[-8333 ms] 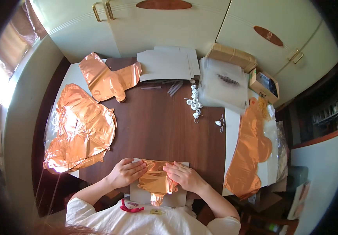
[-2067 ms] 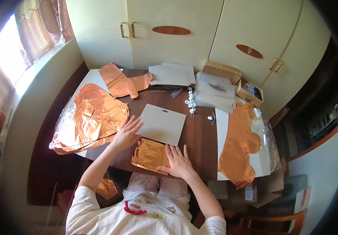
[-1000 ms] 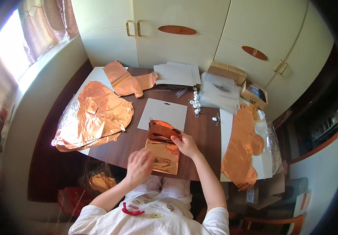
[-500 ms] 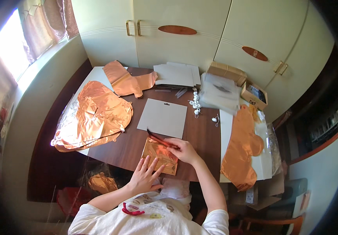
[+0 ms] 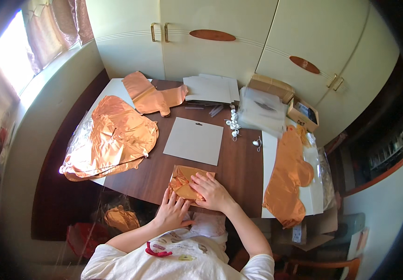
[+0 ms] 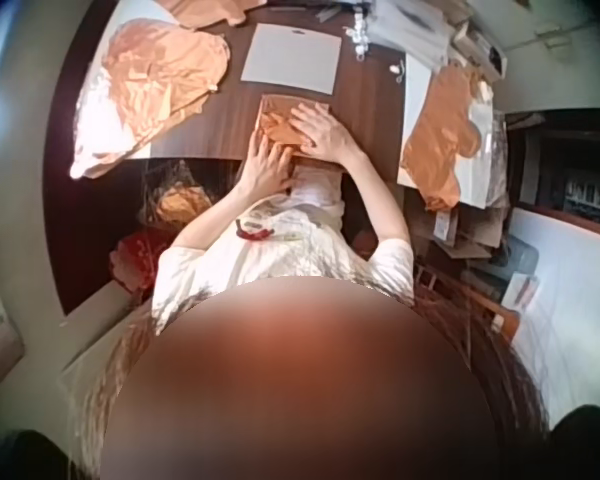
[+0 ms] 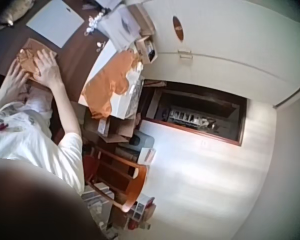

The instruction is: Folding and packaging metallic balloons into plastic sleeves.

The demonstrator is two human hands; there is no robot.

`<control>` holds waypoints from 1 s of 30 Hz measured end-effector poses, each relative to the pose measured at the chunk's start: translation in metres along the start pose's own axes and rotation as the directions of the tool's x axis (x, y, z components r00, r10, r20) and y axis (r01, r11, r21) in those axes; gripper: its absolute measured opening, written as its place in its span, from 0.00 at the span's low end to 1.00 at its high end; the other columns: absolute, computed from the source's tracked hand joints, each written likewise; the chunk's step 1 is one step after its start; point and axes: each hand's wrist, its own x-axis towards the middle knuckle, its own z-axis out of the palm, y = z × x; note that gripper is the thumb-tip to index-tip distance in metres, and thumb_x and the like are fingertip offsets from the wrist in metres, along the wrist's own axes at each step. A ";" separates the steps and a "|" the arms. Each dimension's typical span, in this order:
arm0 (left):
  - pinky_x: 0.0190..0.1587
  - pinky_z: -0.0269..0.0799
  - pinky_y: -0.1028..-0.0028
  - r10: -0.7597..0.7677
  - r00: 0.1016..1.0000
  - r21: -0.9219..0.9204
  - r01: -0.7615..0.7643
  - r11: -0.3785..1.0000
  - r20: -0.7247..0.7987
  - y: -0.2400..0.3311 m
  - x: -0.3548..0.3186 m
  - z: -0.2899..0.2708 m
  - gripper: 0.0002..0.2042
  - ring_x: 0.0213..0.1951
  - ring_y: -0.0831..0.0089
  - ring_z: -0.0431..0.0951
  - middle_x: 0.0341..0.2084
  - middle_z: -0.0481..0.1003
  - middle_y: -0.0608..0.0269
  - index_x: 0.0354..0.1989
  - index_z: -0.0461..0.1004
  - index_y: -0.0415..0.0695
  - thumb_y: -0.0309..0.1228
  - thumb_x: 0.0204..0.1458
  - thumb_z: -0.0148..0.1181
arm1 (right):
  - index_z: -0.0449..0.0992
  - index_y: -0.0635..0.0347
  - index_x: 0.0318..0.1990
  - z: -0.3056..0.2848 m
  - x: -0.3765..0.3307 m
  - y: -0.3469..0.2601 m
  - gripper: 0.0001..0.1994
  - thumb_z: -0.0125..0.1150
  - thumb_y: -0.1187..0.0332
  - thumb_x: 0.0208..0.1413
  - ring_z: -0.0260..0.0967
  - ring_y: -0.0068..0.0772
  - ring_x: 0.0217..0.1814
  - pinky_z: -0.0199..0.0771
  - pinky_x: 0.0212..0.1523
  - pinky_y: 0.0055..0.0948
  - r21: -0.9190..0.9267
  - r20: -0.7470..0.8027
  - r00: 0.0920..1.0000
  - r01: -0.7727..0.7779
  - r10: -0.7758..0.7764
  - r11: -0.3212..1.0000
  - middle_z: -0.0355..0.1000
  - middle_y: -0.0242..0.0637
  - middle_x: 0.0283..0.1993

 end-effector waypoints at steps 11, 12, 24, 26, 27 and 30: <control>0.41 0.71 0.63 -0.098 0.971 -0.302 0.028 0.953 -0.219 -0.079 0.017 -0.028 0.10 0.37 0.57 0.75 0.34 0.73 0.55 0.32 0.73 0.41 0.28 0.39 0.59 | 0.63 0.53 0.60 -0.008 0.000 0.010 0.32 0.64 0.68 0.42 0.55 0.38 0.66 0.51 0.67 0.43 -0.001 -0.109 0.993 -0.049 0.049 0.999 0.59 0.38 0.63; 0.42 0.71 0.63 -0.125 0.959 -0.209 0.072 0.975 -0.253 -0.093 0.030 -0.034 0.12 0.39 0.58 0.74 0.35 0.73 0.55 0.34 0.72 0.40 0.27 0.38 0.59 | 0.63 0.53 0.59 -0.011 0.002 0.013 0.32 0.64 0.70 0.41 0.57 0.38 0.65 0.53 0.66 0.43 0.021 -0.150 0.987 -0.061 0.064 0.998 0.60 0.38 0.63; 0.58 0.63 0.63 0.360 0.931 -0.041 -0.358 0.933 0.065 -0.186 0.154 0.011 0.35 0.59 0.57 0.63 0.58 0.61 0.49 0.59 0.61 0.40 0.50 0.46 0.59 | 0.75 0.64 0.40 -0.021 0.014 0.027 0.10 0.59 0.69 0.53 0.74 0.43 0.37 0.74 0.36 0.32 0.344 -0.298 0.887 -0.245 0.353 0.906 0.75 0.44 0.36; 0.54 0.67 0.65 0.360 0.933 0.038 -0.360 0.932 -0.004 -0.193 0.154 0.017 0.32 0.55 0.58 0.68 0.54 0.66 0.50 0.56 0.63 0.40 0.49 0.46 0.59 | 0.75 0.64 0.40 -0.020 0.009 0.033 0.10 0.58 0.68 0.53 0.74 0.43 0.37 0.74 0.36 0.31 0.365 -0.305 0.863 -0.285 0.403 0.886 0.75 0.44 0.36; 0.54 0.67 0.65 0.360 0.933 0.038 -0.360 0.932 -0.004 -0.194 0.153 0.021 0.32 0.55 0.58 0.68 0.54 0.66 0.50 0.56 0.63 0.40 0.49 0.46 0.59 | 0.75 0.64 0.40 -0.020 0.006 0.036 0.10 0.58 0.68 0.54 0.74 0.43 0.37 0.73 0.36 0.31 0.388 -0.309 0.837 -0.322 0.451 0.864 0.75 0.44 0.35; 0.48 0.72 0.67 0.274 0.959 0.100 -0.280 0.955 0.068 -0.185 0.145 0.018 0.28 0.48 0.60 0.73 0.48 0.71 0.52 0.51 0.66 0.40 0.46 0.46 0.59 | 0.75 0.63 0.41 -0.024 -0.003 0.044 0.11 0.56 0.66 0.55 0.74 0.47 0.38 0.73 0.37 0.36 0.453 -0.244 0.811 -0.390 0.532 0.802 0.75 0.45 0.36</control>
